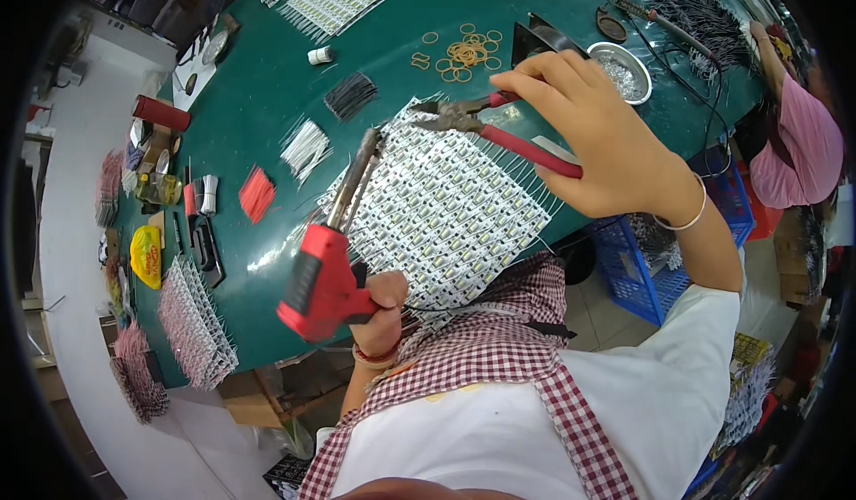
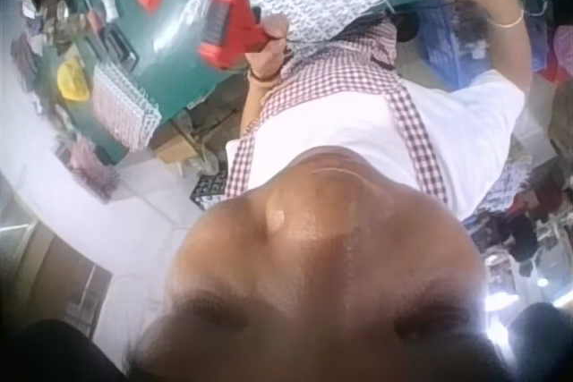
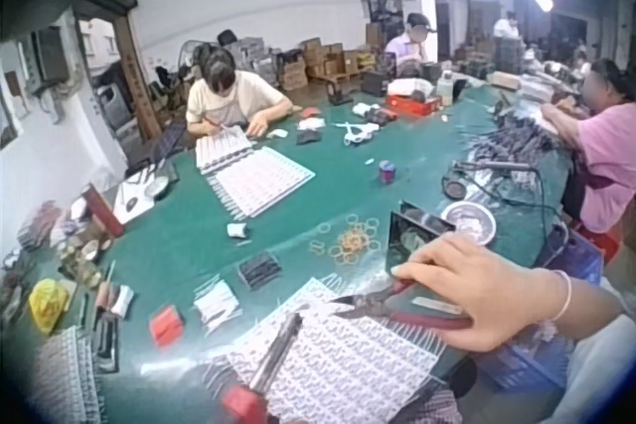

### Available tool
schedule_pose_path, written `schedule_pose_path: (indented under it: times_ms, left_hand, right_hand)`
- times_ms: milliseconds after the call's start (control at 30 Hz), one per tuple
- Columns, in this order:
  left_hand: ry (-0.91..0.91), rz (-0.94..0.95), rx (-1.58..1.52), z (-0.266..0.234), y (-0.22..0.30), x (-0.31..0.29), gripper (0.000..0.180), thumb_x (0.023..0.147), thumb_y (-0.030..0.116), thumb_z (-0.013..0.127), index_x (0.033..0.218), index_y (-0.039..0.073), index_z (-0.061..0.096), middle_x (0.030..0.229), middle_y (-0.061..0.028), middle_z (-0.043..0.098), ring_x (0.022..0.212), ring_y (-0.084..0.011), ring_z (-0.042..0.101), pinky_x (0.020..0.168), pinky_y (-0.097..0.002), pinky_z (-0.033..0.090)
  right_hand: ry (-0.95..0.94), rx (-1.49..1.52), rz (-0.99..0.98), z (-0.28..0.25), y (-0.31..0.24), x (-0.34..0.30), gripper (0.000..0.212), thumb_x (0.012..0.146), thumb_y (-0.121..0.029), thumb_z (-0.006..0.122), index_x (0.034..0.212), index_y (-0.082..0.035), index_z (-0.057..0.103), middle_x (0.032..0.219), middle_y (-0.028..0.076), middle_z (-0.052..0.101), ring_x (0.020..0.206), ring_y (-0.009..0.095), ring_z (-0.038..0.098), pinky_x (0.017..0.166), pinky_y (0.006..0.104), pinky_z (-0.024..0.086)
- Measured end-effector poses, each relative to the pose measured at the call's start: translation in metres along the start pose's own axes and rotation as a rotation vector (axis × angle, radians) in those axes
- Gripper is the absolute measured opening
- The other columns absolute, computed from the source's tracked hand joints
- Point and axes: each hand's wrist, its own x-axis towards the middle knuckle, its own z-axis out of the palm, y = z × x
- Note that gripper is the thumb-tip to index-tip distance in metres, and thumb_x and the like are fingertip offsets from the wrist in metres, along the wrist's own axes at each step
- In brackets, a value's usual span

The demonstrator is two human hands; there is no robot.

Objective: The person solders connections onto an LED circuit board using a soldering gun and then adjusts the tip of the soldering tool using pliers.

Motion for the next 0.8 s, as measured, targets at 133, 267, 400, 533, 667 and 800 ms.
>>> schedule_pose_path:
  times_ms: [133,267,400,533,667,800]
  left_hand:
    - [-0.066,0.245,0.837,0.001,0.010,0.002,0.015,0.071,0.007,0.069,0.071,0.003,0.054,0.063,-0.0072,0.047,0.055,-0.0206,0.045,0.054,-0.0313,0.035]
    - [-0.394,0.358,0.735,-0.005,0.007,0.012,0.028,0.056,0.016,0.073,0.075,-0.001,0.061,0.064,-0.0089,0.049,0.054,-0.0270,0.046,0.052,-0.0359,0.035]
    - [-0.438,0.432,0.804,0.005,0.008,0.014,0.034,0.053,0.021,0.072,0.078,-0.001,0.064,0.065,-0.0082,0.049,0.055,-0.0264,0.047,0.052,-0.0363,0.035]
    - [-0.476,0.456,0.856,0.009,0.010,0.015,0.037,0.055,0.024,0.070,0.082,-0.001,0.067,0.064,-0.0070,0.050,0.055,-0.0246,0.048,0.053,-0.0360,0.036]
    - [-0.514,0.481,0.895,0.011,0.012,0.016,0.039,0.056,0.026,0.067,0.083,-0.002,0.067,0.064,-0.0063,0.050,0.055,-0.0237,0.047,0.053,-0.0357,0.036]
    - [-0.516,0.490,0.926,0.013,0.014,0.015,0.041,0.053,0.027,0.065,0.083,-0.001,0.067,0.063,-0.0055,0.048,0.055,-0.0225,0.047,0.052,-0.0351,0.036]
  right_hand:
    - [-0.526,0.876,0.331,-0.017,0.028,-0.003,0.059,0.069,-0.018,0.059,0.125,0.000,0.053,0.110,0.011,0.057,0.099,0.022,0.053,0.086,0.0323,0.043]
    - [-0.706,0.931,0.406,-0.031,0.034,0.011,0.053,0.070,-0.022,0.057,0.117,0.003,0.058,0.100,0.006,0.058,0.091,0.016,0.052,0.081,0.0292,0.045]
    - [-0.858,0.900,0.464,-0.049,0.048,0.018,0.052,0.067,-0.021,0.059,0.112,0.004,0.060,0.095,0.006,0.061,0.078,0.014,0.055,0.070,0.0258,0.047]
    - [-0.999,0.769,0.442,-0.063,0.051,0.019,0.052,0.067,-0.021,0.059,0.113,0.004,0.060,0.097,0.007,0.061,0.078,0.014,0.057,0.069,0.0272,0.047]
    - [-1.020,0.766,0.381,-0.068,0.047,0.024,0.054,0.067,-0.020,0.058,0.114,0.006,0.060,0.100,0.012,0.061,0.084,0.022,0.059,0.074,0.0335,0.048]
    - [-0.992,0.682,0.244,-0.068,0.051,0.021,0.055,0.068,-0.017,0.057,0.115,0.010,0.059,0.098,0.018,0.062,0.087,0.031,0.060,0.079,0.0402,0.048]
